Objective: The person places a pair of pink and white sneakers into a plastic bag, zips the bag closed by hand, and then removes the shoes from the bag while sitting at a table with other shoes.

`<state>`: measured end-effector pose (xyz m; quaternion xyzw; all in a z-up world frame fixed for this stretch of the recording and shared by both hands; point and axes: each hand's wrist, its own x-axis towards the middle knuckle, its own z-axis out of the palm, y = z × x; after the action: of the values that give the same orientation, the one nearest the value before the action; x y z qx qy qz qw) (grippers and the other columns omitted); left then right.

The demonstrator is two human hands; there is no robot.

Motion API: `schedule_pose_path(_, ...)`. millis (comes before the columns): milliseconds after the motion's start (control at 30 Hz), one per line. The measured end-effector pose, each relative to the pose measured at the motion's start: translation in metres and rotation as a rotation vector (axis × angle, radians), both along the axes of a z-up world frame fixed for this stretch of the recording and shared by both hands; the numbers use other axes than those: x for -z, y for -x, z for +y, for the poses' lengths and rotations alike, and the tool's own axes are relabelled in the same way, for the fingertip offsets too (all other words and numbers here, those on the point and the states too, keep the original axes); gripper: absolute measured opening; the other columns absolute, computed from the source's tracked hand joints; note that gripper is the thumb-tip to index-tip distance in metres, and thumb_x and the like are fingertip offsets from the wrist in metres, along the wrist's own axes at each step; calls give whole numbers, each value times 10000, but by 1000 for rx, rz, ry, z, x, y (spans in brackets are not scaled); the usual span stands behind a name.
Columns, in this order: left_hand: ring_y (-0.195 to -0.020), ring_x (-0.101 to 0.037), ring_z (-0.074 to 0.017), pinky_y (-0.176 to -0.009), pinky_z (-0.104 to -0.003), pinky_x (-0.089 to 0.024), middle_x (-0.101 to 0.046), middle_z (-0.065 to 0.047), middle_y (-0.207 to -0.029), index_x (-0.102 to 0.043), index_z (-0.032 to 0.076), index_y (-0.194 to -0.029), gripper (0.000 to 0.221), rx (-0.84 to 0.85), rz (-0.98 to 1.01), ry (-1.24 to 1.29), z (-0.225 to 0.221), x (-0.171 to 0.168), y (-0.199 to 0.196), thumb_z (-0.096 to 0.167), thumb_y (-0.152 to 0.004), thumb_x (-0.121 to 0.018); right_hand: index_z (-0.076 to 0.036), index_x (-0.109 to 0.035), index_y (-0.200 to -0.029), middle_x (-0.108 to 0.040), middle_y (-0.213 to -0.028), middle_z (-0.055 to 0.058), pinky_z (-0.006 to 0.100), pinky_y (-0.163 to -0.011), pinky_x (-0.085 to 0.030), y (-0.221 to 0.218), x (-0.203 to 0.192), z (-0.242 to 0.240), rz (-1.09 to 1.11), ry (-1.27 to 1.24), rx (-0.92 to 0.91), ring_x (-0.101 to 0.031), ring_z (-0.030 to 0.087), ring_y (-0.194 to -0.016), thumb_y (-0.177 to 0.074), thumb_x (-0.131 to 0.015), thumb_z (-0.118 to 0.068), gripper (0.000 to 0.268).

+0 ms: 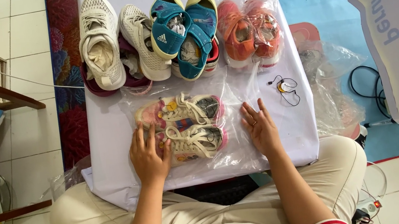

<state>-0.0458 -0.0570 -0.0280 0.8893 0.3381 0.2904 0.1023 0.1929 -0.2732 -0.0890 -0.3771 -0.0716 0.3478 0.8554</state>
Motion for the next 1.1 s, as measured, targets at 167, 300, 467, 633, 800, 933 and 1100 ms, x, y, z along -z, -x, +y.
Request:
schedule_pose_path(167,-1202,-470,-406,-942,-506,-397,-445,-171,-1377,-506,163,-1341,585,3,-7,28,-2,-6,0,459,-837,-531,-197,-449,-1344,-406,-1408,237,447,-961,-453,-14,-11,-8,276,-169,27,-447,357,-1278,-935,-483,-327,430)
schedule_pose_path(300,-1195,-473,-420,-934,-520,-404,-451,-181,-1367,-513,155,-1333,576,17,-22,59,-2,-13,-1,453,-841,-532,-80,-553,-1271,-435,-1389,266,527,-1013,-388,-33,-18,-36,300,-284,187,-416,418,-1301,-914,-500,-345,448)
schedule_pose_path(467,-1182,-475,-440,-931,-528,-406,-462,-206,-1349,-543,112,-1293,466,66,-80,99,1,-20,1,360,-902,-492,-41,-557,-1231,-610,-1086,189,426,-865,-521,-41,-46,-56,-47,321,322,-618,319,-1006,-958,-493,-232,340)
schedule_pose_path(633,-1213,-456,-424,-979,-571,-339,-461,-175,-1352,-543,117,-1288,420,50,-164,162,5,-3,4,278,-901,-508,24,-575,-1197,-643,-913,196,336,-718,-504,-26,-44,-46,-432,909,226,-611,257,-811,-897,-599,-73,316)
schedule_pose_path(800,-1256,-428,-335,-1013,-615,-231,-458,-83,-1349,-558,190,-1268,374,-45,-156,152,2,-7,8,303,-914,-521,-157,-693,-1073,-692,-798,22,288,-630,-518,-33,-35,-36,-467,1254,130,-651,149,-729,-780,-761,-329,347)
schedule_pose_path(933,-1246,-439,-308,-1012,-605,-243,-465,-62,-1323,-572,205,-1238,349,-60,-164,134,3,-13,9,302,-905,-543,-135,-721,-934,-670,-703,-4,239,-570,-490,-33,-34,-34,-402,1127,123,-626,112,-662,-793,-766,-292,215)
schedule_pose_path(1100,-1218,-460,-290,-1017,-585,-251,-470,-54,-1286,-589,181,-1187,300,-35,-181,130,1,-17,7,263,-900,-561,0,-691,-904,-634,-701,66,206,-570,-458,-22,-70,-25,-326,995,171,-566,143,-625,-781,-741,-128,184)
